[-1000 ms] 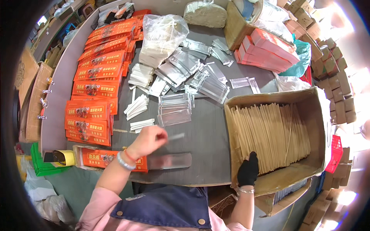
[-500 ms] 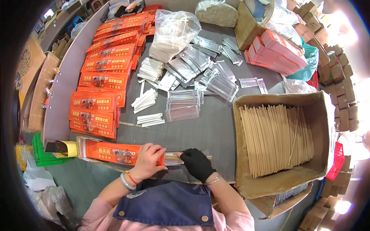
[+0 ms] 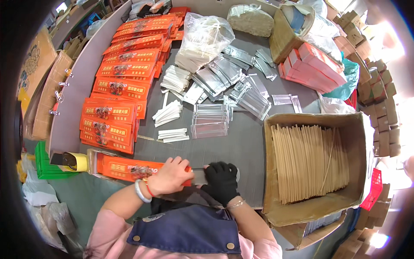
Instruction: Packing chopsticks and informational cards into plastic sleeves at a production station.
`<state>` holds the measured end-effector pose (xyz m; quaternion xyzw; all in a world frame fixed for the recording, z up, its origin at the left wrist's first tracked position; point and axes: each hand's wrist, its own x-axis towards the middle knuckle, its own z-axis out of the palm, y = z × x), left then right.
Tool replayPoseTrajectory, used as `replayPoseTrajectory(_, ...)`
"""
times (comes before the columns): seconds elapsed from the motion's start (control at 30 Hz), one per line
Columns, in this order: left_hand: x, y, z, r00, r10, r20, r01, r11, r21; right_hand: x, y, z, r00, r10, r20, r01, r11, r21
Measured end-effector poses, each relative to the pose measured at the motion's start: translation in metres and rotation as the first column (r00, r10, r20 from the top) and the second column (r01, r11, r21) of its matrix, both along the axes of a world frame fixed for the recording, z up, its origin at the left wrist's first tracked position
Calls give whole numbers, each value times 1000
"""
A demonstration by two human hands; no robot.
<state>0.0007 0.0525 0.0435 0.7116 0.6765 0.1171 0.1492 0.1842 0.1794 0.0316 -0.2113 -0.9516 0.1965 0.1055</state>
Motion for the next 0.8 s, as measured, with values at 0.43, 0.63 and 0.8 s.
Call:
replayPoseTrajectory(0.43, -43, -44, -3, 832, 545, 102, -555, 810, 190, 35, 23, 31, 985, -165, 41, 165, 986, 12)
replayPoseTrajectory(0.63, -5, -56, -43, 671, 702, 236, -726, 688, 18, 24, 13, 28, 996, -33, 81, 29, 998, 48)
replayPoseTrajectory(0.8, -6, -54, -44, 670, 696, 258, -712, 701, -43, 19, 5, 16, 988, 73, 138, -65, 996, -66)
